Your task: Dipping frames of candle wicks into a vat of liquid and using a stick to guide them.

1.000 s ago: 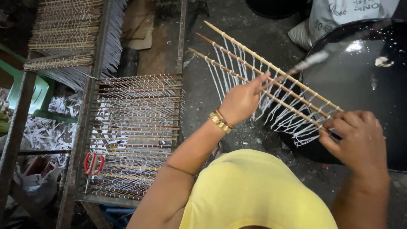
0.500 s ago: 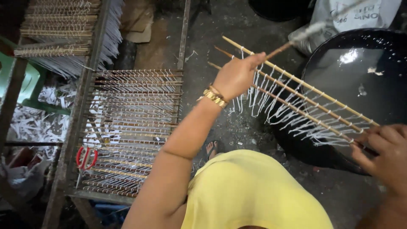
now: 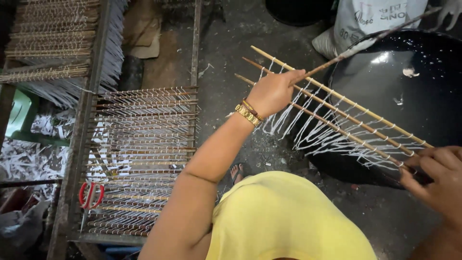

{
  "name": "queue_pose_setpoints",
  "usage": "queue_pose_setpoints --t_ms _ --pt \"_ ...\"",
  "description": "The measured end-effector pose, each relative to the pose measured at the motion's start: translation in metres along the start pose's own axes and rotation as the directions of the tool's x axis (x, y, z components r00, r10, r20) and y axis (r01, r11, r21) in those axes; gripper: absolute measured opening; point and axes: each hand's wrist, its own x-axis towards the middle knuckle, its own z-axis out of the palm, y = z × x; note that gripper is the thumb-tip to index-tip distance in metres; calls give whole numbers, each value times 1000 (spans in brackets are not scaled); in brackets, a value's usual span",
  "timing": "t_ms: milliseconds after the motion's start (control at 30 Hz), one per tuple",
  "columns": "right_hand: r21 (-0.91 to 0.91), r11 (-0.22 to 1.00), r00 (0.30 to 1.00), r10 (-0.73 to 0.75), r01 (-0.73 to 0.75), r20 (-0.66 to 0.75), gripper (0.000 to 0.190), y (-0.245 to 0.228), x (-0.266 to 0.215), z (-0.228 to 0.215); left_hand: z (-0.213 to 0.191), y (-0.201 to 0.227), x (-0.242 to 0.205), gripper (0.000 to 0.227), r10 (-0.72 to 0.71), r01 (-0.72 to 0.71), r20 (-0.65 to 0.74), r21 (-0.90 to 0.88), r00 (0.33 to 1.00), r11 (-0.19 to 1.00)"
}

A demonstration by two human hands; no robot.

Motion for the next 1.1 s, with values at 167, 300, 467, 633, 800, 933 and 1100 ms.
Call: queue_pose_setpoints --t_ms 167,300,467,633,800,933,1100 --pt "-15 1000 999 5 -4 36 12 5 -7 -3 -5 0 2 50 -3 1 -38 -40 999 999" --pt "61 998 999 36 -36 -6 8 5 -11 -3 -17 4 6 51 -7 7 -13 -23 1000 1000" --pt "102 993 998 57 -55 -16 11 9 -18 -2 -22 2 19 49 -45 45 10 -1 999 999" --pt "126 979 986 154 -160 62 17 23 -37 8 -37 15 19 52 -26 29 39 -82 999 996" --pt "35 973 959 217 -227 181 13 37 -56 12 -32 7 22 59 114 -110 46 -78 992 991" --pt "2 986 973 166 -169 160 18 43 -67 11 -8 1 36 70 290 -292 64 37 955 956" --pt "108 943 944 299 -315 141 24 70 -131 77 -10 9 46 68 320 -326 158 12 934 945"
